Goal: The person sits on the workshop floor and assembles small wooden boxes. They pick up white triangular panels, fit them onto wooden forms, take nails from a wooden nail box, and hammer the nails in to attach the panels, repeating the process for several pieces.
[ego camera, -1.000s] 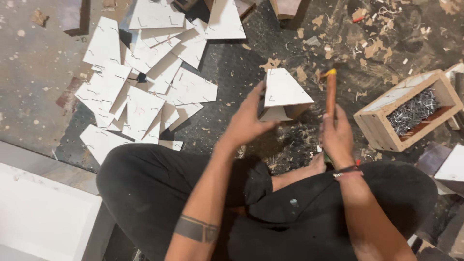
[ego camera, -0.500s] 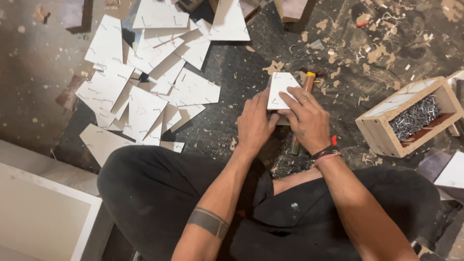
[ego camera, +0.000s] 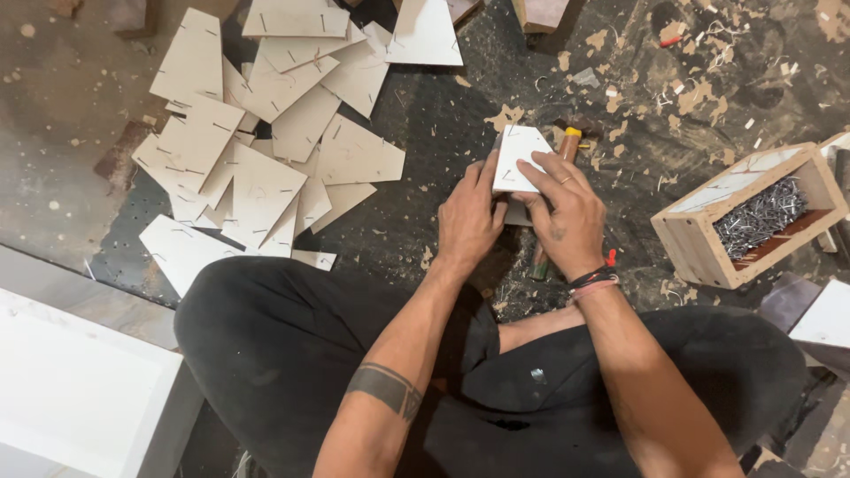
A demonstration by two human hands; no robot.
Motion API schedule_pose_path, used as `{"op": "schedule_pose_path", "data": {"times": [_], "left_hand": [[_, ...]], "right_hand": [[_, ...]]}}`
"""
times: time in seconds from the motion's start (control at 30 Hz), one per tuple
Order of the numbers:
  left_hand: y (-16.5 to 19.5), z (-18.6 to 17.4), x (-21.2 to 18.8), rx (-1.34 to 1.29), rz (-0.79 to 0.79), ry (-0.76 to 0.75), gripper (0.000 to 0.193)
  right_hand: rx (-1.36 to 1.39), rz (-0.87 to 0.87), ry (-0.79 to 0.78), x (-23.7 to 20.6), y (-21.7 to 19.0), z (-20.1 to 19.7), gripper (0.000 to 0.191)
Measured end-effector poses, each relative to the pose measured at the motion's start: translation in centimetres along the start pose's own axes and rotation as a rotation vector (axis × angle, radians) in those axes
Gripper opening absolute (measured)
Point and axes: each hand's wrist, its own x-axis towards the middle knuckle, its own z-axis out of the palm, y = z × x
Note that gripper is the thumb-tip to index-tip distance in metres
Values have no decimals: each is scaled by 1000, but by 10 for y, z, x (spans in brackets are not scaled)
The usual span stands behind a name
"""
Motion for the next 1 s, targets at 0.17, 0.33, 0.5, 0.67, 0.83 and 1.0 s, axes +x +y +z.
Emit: {"op": "schedule_pose_path", "data": {"times": [0.17,0.33,0.5,0.67,0.83,1.0], "left_hand": [[7,1,-6,3,-19,-2,79],[9,4,-9,6,-5,30,73],[6,10,-7,-9,-26,21,75],[6,14,-5,-47,-23,52,80],[12,5,-7,-57,-17,74,73],[15,-7,0,-66,-41,90,64]], "right_hand": [[65,65,-35,-3,2,-6,39],[103,146,-64,-2,0,-10,40],[80,186,-111,7,3,-12,41],[82,253,-128,10,4,-13,41],[92,257,-114,9,-3,-15,43],[83,230,-164,14,4,-17,47]]}}
